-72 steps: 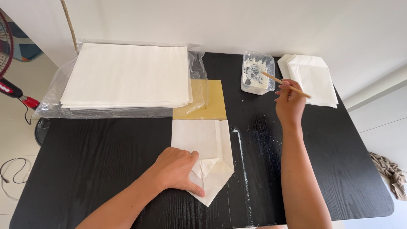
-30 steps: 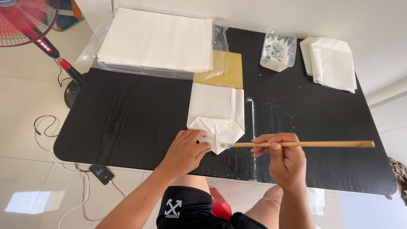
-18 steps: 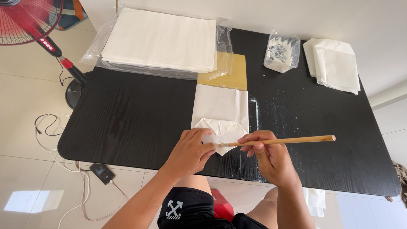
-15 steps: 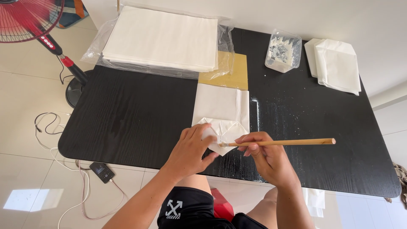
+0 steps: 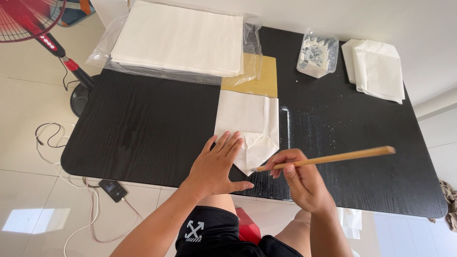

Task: The person applies glue to the edges of a folded white paper object using a brush, then presses the edges together to secure them. They repeat this process on different sections of the paper object.

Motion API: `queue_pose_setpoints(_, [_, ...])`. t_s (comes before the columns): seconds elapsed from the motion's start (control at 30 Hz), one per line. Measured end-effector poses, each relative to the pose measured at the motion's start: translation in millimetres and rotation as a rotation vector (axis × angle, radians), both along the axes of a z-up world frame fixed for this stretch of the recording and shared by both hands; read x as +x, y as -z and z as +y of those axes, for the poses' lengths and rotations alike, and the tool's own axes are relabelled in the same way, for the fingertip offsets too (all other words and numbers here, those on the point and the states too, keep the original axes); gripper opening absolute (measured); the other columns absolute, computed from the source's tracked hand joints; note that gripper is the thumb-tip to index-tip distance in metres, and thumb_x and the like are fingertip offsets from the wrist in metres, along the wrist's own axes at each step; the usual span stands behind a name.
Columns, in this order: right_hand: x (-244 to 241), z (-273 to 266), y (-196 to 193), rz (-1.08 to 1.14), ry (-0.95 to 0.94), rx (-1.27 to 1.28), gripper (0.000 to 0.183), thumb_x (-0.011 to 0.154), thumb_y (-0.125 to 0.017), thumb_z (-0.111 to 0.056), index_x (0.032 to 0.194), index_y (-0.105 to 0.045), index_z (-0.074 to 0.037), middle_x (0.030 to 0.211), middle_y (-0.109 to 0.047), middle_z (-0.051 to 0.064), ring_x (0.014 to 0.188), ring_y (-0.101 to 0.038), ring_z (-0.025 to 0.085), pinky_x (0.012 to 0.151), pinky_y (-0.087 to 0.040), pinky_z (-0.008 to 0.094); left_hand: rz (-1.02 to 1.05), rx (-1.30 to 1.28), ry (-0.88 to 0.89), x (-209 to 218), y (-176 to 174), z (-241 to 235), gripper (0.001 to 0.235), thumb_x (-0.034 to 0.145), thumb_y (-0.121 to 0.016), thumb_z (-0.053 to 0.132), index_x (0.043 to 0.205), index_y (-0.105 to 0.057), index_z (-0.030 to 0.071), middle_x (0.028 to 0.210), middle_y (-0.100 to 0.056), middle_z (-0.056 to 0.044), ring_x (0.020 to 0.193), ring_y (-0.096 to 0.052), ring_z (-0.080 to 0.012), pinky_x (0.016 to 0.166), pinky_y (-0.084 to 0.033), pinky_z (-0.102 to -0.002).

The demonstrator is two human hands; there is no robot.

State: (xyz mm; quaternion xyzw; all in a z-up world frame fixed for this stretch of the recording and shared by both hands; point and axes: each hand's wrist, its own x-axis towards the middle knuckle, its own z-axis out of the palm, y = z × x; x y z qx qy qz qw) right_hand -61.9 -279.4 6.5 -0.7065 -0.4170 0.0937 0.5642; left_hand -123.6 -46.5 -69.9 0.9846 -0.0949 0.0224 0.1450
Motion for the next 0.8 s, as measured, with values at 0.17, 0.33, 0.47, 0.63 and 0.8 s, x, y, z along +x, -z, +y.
queue_pose_setpoints(0.17, [-0.3, -6.1, 10.8, -0.068, 0.026, 0.106, 0.025, 0.111, -0.039, -0.024, 0.116, -0.053, -0.004, 0.103, -0.070, 0.013, 0.088, -0.066, 0.018, 0.077, -0.057, 0.028, -0.003, 0.001, 0.024, -9.1, -1.7, -0.7, 0.124, 0.080, -0.047, 0.095, 0.159, -0.020, 0.004, 0.169, -0.017, -0.011, 0.155, -0.011, -0.0302, 0.120, -0.010, -0.052])
queue_pose_setpoints(0.33, [-12.4, -9.7, 20.9, -0.013, 0.057, 0.048, 0.029, 0.110, -0.040, -0.027, 0.114, -0.056, -0.003, 0.105, -0.068, 0.012, 0.088, -0.066, 0.016, 0.079, -0.056, 0.027, -0.049, 0.056, 0.039, -26.4, 10.4, -5.2, 0.133, 0.075, -0.061, 0.097, 0.160, -0.019, 0.004, 0.170, -0.016, -0.011, 0.155, -0.012, -0.0313, 0.120, -0.012, -0.052])
queue_pose_setpoints(0.47, [-29.7, -11.0, 32.4, -0.017, -0.008, 0.099, 0.026, 0.111, -0.039, -0.025, 0.117, -0.053, -0.004, 0.103, -0.070, 0.013, 0.091, -0.066, 0.019, 0.079, -0.055, 0.029, -0.185, 0.144, -0.009, -37.4, 14.2, -11.2, 0.122, 0.078, -0.056, 0.093, 0.157, -0.029, 0.004, 0.166, -0.029, -0.012, 0.154, -0.023, -0.0312, 0.120, -0.020, -0.051])
queue_pose_setpoints(0.63, [-45.7, -22.1, 39.1, 0.033, 0.031, 0.096, 0.027, 0.111, -0.037, -0.025, 0.114, -0.055, -0.004, 0.096, -0.069, 0.013, 0.088, -0.070, 0.021, 0.076, -0.058, 0.031, -0.226, 0.163, -0.032, -40.1, 13.3, -14.3, 0.118, 0.078, -0.054, 0.092, 0.155, -0.035, 0.004, 0.164, -0.035, -0.011, 0.151, -0.031, -0.0299, 0.119, -0.024, -0.051])
queue_pose_setpoints(0.8, [-49.8, -27.1, 20.9, -0.021, 0.117, 0.255, 0.027, 0.111, -0.037, -0.020, 0.108, -0.055, 0.000, 0.087, -0.070, 0.016, 0.071, -0.068, 0.020, 0.062, -0.058, 0.028, -0.263, 0.164, -0.050, -39.8, 14.5, -15.6, 0.116, 0.077, -0.058, 0.088, 0.154, -0.038, 0.004, 0.163, -0.038, -0.010, 0.151, -0.032, -0.0277, 0.122, -0.022, -0.048])
